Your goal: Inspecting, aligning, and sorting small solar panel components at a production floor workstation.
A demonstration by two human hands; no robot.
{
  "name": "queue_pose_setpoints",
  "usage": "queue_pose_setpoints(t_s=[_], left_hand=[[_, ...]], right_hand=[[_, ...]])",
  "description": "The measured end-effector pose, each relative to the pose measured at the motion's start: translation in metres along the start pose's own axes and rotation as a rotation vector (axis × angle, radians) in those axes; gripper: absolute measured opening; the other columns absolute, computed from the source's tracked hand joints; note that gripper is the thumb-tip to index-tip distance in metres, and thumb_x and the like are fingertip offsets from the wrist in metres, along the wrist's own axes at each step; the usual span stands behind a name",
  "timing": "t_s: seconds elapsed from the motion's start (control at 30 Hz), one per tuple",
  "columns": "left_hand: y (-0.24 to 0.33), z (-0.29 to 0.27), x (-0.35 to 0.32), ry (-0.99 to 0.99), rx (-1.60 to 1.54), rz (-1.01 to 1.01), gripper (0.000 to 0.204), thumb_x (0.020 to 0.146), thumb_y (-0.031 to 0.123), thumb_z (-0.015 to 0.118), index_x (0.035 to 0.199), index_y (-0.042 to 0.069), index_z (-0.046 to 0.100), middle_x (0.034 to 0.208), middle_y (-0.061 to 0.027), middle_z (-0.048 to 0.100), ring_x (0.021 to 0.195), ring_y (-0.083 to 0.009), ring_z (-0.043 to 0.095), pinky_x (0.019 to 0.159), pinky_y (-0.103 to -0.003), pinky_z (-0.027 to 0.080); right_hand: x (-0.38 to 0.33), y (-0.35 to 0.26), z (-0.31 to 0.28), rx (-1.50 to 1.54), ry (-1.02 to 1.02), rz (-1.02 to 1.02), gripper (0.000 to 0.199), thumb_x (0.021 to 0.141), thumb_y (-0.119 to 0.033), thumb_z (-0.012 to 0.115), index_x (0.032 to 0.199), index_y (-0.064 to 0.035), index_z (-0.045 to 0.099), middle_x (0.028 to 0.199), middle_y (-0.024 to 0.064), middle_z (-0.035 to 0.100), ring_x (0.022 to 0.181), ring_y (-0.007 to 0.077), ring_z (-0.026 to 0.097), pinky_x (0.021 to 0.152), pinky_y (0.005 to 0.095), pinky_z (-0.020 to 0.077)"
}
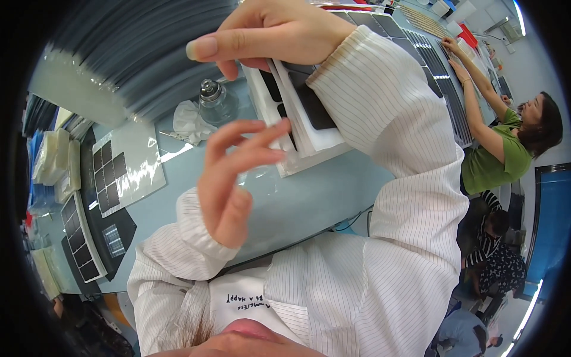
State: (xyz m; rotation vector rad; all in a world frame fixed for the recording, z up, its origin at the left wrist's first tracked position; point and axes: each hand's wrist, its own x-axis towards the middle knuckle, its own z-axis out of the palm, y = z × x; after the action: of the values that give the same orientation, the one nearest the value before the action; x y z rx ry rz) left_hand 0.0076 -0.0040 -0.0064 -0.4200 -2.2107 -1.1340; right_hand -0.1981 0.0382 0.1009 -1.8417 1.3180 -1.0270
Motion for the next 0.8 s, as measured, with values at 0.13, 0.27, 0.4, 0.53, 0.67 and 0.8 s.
queue_pose_setpoints(t_s=[0.13, 0.27, 0.4, 0.53, 0.67, 0.8], left_hand=[[0.003, -0.014, 0.02, 0.303, -0.369, -0.444, 0.042, 0.095, 0.033, 0.044, 0.118, -0.001, 0.053, 0.109, -0.0176, 0.062, 0.099, -0.0289, 0.059, 0.082, -0.033, 0.047], [-0.007, -0.03, 0.059, 0.189, -0.999, -0.841, 0.047, 0.097, 0.039, 0.043, 0.118, -0.003, 0.048, 0.093, -0.0212, 0.062, 0.079, -0.0304, 0.066, 0.071, -0.034, 0.055], [0.001, -0.029, 0.083, 0.179, -0.921, -0.866, 0.048, 0.097, 0.037, 0.032, 0.118, -0.003, 0.05, 0.099, -0.0236, 0.064, 0.083, -0.0319, 0.067, 0.079, -0.039, 0.056], [-0.005, -0.031, 0.099, 0.181, -0.853, -0.931, 0.051, 0.092, 0.04, 0.038, 0.112, -0.006, 0.05, 0.097, -0.0222, 0.064, 0.079, -0.0299, 0.068, 0.075, -0.038, 0.058], [-0.013, -0.027, 0.108, 0.116, -0.686, -1.0, 0.059, 0.089, 0.036, 0.051, 0.12, -0.014, 0.046, 0.099, -0.024, 0.062, 0.08, -0.0285, 0.068, 0.075, -0.036, 0.058], [-0.016, -0.024, 0.115, 0.031, -0.603, -1.002, 0.043, 0.087, 0.022, 0.063, 0.112, -0.012, 0.053, 0.096, -0.0206, 0.063, 0.081, -0.0268, 0.068, 0.074, -0.033, 0.059]], right_hand=[[0.0, 0.002, -0.001, 0.016, -0.008, 0.021, 0.048, 0.093, -0.042, 0.057, 0.071, 0.0003, 0.066, 0.058, 0.0028, 0.055, 0.055, 0.0105, 0.049, 0.05, 0.0256, 0.035], [-0.006, -0.002, -0.003, 0.067, 0.015, 0.039, 0.049, 0.094, -0.042, 0.056, 0.07, 0.0001, 0.064, 0.058, 0.0017, 0.053, 0.054, 0.0096, 0.047, 0.049, 0.0252, 0.0337], [-0.005, 0.006, -0.014, 0.001, 0.045, 0.023, 0.05, 0.097, -0.042, 0.051, 0.074, 0.0004, 0.065, 0.061, 0.0033, 0.057, 0.057, 0.0096, 0.054, 0.051, 0.0232, 0.0387], [-0.008, 0.004, -0.022, 0.23, 0.188, -0.039, 0.054, 0.099, -0.043, 0.046, 0.076, 0.0014, 0.066, 0.071, 0.0078, 0.064, 0.065, 0.0147, 0.062, 0.06, 0.0254, 0.0473], [-0.028, -0.031, -0.022, 0.0, 0.448, -0.122, 0.051, 0.096, -0.04, 0.05, 0.07, 0.0009, 0.065, 0.065, 0.009, 0.062, 0.065, 0.0192, 0.062, 0.063, 0.0292, 0.046], [-0.08, -0.054, 0.017, -0.259, 0.517, -0.089, 0.037, 0.094, -0.034, 0.058, 0.084, 0.0009, 0.066, 0.071, 0.0068, 0.065, 0.068, 0.0146, 0.065, 0.065, 0.0281, 0.0517]])
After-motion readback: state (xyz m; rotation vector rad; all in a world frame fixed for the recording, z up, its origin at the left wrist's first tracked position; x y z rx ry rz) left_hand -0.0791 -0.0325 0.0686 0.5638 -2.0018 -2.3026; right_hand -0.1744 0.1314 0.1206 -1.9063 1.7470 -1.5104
